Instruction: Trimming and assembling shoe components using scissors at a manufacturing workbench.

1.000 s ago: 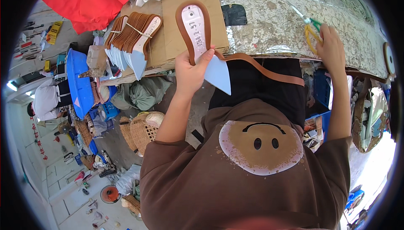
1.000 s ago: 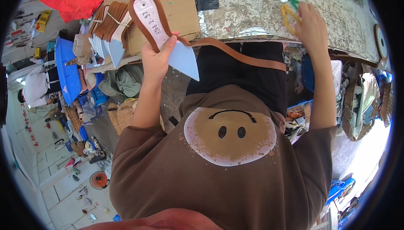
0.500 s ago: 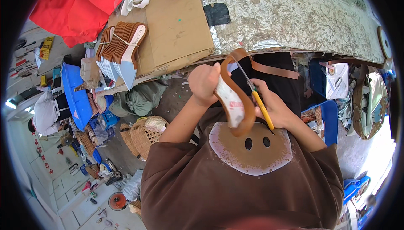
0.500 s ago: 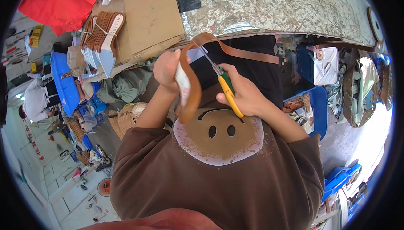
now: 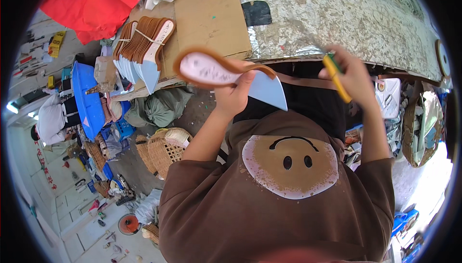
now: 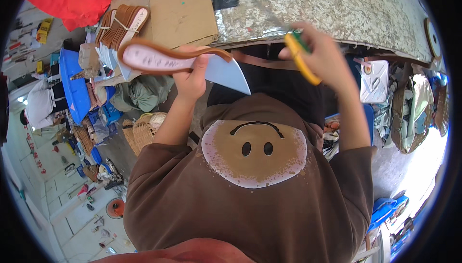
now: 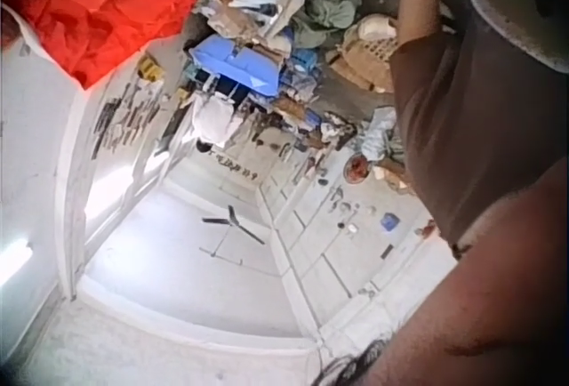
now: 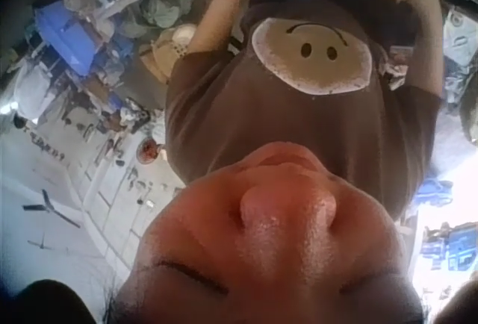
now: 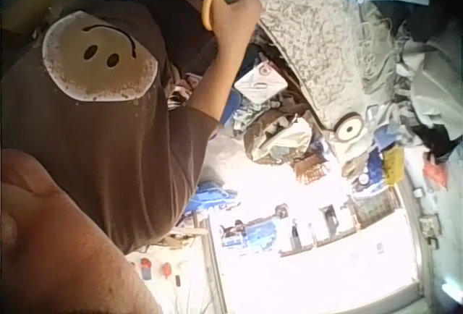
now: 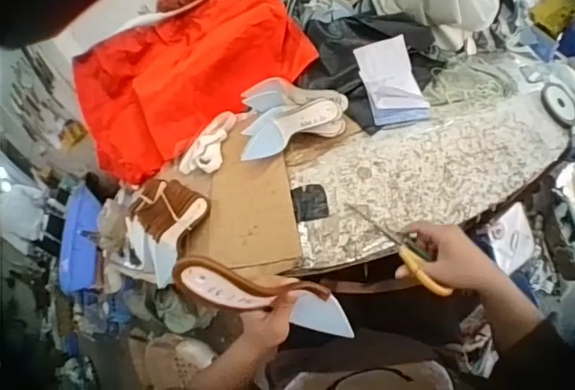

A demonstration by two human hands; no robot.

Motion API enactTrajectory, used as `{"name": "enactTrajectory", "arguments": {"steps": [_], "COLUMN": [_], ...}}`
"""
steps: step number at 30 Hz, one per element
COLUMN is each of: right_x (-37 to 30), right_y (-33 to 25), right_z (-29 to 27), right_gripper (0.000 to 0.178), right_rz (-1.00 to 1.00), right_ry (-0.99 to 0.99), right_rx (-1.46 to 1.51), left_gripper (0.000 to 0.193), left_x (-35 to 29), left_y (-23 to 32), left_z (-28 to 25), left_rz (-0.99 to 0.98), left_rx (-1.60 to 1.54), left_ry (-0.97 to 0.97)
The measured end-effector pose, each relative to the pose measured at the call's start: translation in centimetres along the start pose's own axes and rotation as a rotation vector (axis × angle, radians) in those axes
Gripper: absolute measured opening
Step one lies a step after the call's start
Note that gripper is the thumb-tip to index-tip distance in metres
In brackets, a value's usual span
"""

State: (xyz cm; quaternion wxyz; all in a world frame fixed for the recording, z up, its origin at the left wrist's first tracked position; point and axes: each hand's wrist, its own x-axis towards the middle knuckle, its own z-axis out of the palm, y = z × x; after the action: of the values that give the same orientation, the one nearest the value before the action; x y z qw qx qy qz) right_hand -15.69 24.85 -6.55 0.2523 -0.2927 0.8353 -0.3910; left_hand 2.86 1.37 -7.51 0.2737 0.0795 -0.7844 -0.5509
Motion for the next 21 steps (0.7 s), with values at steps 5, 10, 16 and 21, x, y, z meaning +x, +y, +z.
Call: {"name": "enactTrajectory", "arguments": {"steps": [5,10,16,21], "right_x": [3.9,0.9,1.6,2.3], "right_y": [-1.5,-4.3,-2.6,-4.2], "right_z": [-4.9,4.9,9.7,12.7], "right_gripper": [0.028,0.029,0.036,0.022], "right_rz": [-0.643,-0.49,-0.355,-0.589], "right_ry": [0.561,-0.179,-0.268,-0.253], "right_rx": [-0.725,-0.056,0.433,0.211], "left_gripper": [0.015,0.012,0.033,0.053], "left_x": [-0.3,-0.8,1.0,1.7], "left_y": [0.1,1.1,1.4,0.9], "left_z": [1.6,3.3,1.2,-1.6], "left_rz": [-0.297,-0.297,-0.329,-0.239], "left_rx": [-0.275,-0.309,-0.282,-0.362], "left_ry": [0.002,0.087,0.202,0.088]}}
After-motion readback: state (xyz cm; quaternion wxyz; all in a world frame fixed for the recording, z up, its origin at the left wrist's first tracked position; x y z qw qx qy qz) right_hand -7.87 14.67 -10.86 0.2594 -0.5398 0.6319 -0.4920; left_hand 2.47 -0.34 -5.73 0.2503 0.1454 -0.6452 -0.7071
